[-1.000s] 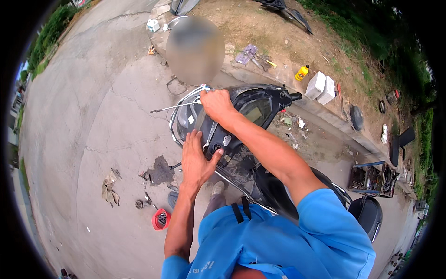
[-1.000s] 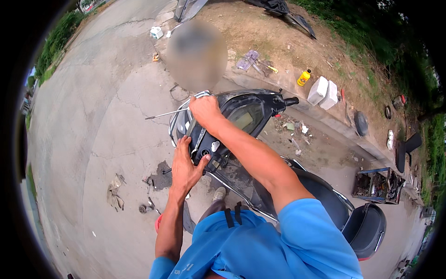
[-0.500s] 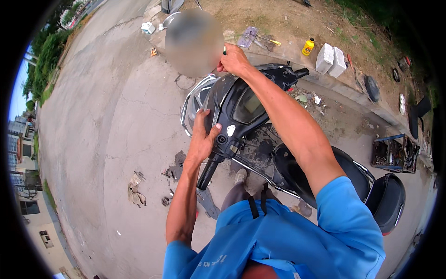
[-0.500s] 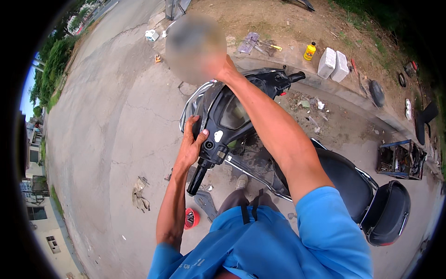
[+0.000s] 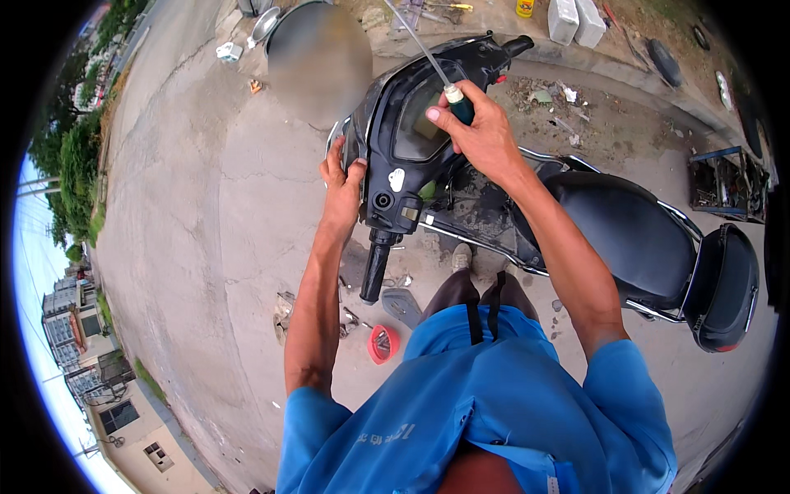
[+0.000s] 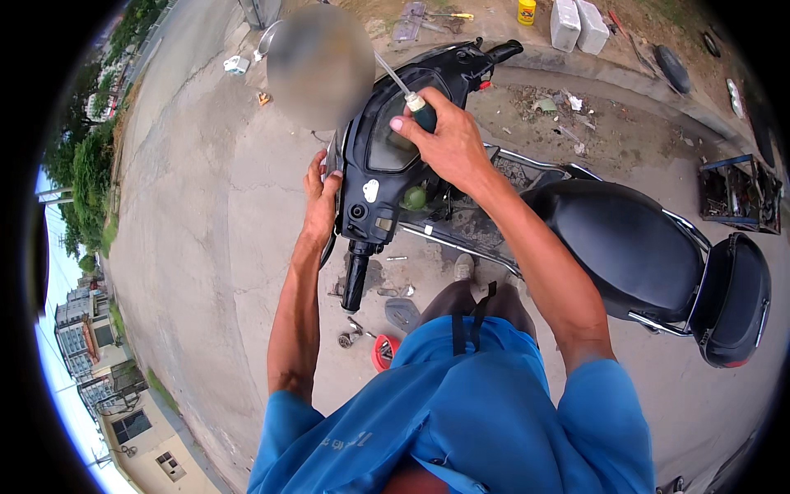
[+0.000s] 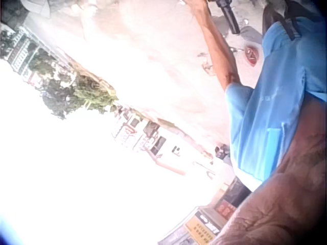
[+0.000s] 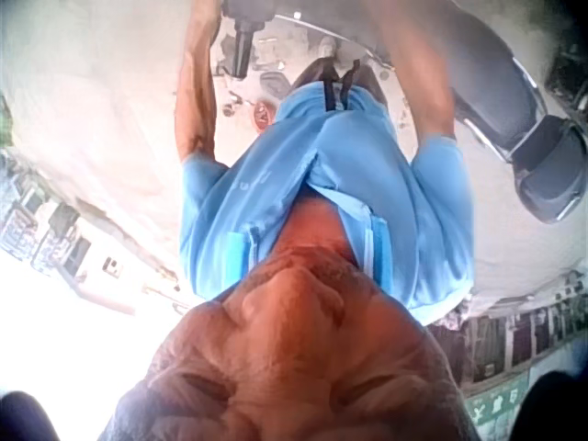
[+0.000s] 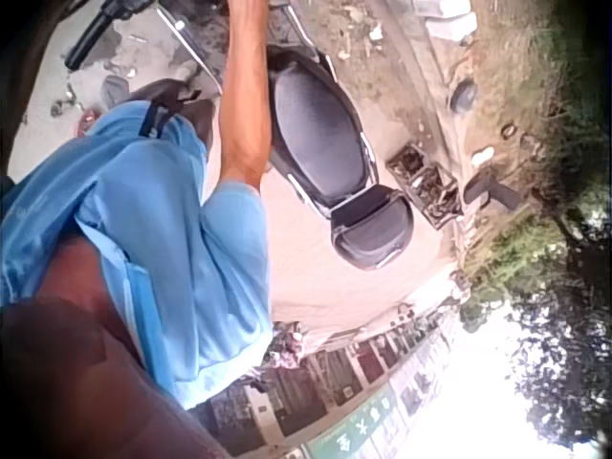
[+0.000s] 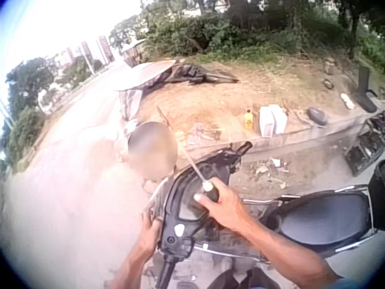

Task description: The person removes a screw from a motorcycle's inner dashboard using a screwdriver, handles a small electrical connector, and then fits the plastic dashboard cover back onto the handlebars before securing it.

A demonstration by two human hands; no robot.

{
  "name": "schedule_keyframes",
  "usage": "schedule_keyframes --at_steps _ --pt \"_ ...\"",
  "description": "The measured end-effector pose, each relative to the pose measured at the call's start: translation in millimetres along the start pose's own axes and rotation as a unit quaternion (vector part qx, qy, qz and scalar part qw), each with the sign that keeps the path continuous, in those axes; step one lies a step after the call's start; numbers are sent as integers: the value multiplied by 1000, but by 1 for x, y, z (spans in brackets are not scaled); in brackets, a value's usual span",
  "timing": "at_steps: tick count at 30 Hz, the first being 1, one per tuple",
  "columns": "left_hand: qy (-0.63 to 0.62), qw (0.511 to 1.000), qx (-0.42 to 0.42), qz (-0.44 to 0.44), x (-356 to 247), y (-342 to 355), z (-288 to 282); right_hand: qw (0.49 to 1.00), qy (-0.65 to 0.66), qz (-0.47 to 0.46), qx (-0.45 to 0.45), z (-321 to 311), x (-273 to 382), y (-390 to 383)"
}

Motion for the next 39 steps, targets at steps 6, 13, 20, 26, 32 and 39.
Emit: schedule_keyframes --at_steps 6,13,20,26,32,39 --pt "35 995 85 30 5 6 5 986 62 94 -121 -37 -101 -138" --pt "114 986 106 56 8 17 3 984 84 141 -76 20 -126 -195" --pt "114 981 142 61 9 24 2 977 107 168 -71 31 -116 -219" --pt "125 986 93 68 23 25 -1 978 85 175 -81 38 -122 -242" --pt "89 991 90 39 30 33 5 985 58 152 -52 62 -97 -235" --pt "-9 974 203 -102 20 23 -4 990 -18 129 -48 87 -74 -223"
Point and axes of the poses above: each hand's wrist, its own y-axis towards the middle knuckle, its own z-axis out of the palm, x = y × z, the point moved 7 cm from there along y, towards the middle knuckle, and after that the axes turned 4 degrees about x, right-handed, at the moved point
